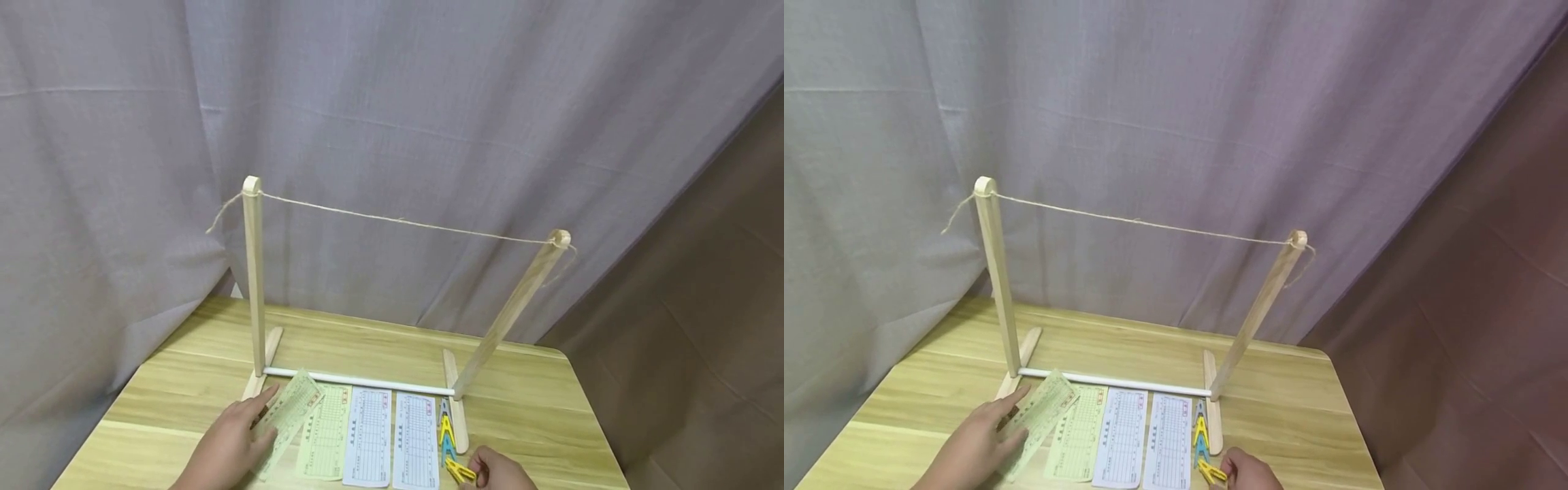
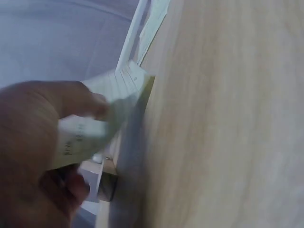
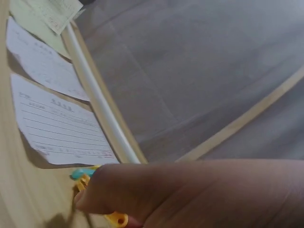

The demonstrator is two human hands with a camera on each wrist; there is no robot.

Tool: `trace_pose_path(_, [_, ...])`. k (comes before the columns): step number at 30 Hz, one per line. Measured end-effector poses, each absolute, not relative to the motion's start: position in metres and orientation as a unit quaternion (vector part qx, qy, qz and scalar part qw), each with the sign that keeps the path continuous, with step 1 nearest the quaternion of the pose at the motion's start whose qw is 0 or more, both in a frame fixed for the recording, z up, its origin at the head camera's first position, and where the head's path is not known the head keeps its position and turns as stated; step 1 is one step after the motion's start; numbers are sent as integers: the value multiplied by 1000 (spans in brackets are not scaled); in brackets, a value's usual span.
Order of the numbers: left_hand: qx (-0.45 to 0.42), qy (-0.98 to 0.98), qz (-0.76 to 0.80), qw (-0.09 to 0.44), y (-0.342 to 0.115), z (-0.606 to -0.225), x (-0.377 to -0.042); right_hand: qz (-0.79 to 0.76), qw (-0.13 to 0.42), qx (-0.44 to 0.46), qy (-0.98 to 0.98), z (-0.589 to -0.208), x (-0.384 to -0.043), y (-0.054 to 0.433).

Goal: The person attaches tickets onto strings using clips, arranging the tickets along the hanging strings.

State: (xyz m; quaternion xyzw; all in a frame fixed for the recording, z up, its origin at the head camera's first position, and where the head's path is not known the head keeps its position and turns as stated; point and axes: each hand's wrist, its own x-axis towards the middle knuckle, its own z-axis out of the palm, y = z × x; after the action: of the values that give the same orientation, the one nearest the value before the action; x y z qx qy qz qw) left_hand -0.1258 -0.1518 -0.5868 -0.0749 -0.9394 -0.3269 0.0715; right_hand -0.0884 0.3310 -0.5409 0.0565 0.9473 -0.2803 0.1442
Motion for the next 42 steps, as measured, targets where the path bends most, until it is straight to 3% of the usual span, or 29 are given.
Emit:
trace_pose_path(6, [-38,-905,-419,57,-154,-586,-126,-337,121,115,926,-535,-89,328])
trace_pose_path(14, [37,-861,-507,-16,-159,-589,-128,-423,87,92,897,-529,-91,327])
trace_pose_path(25, [38,-853,-521,-4,-161,-583,-124,-584,44,67,808,-543,-98,308])
trace_pose_path(42, [59,-833,-550,-27,-159,-584,-129,-570,19,45,820,-538,-105,282])
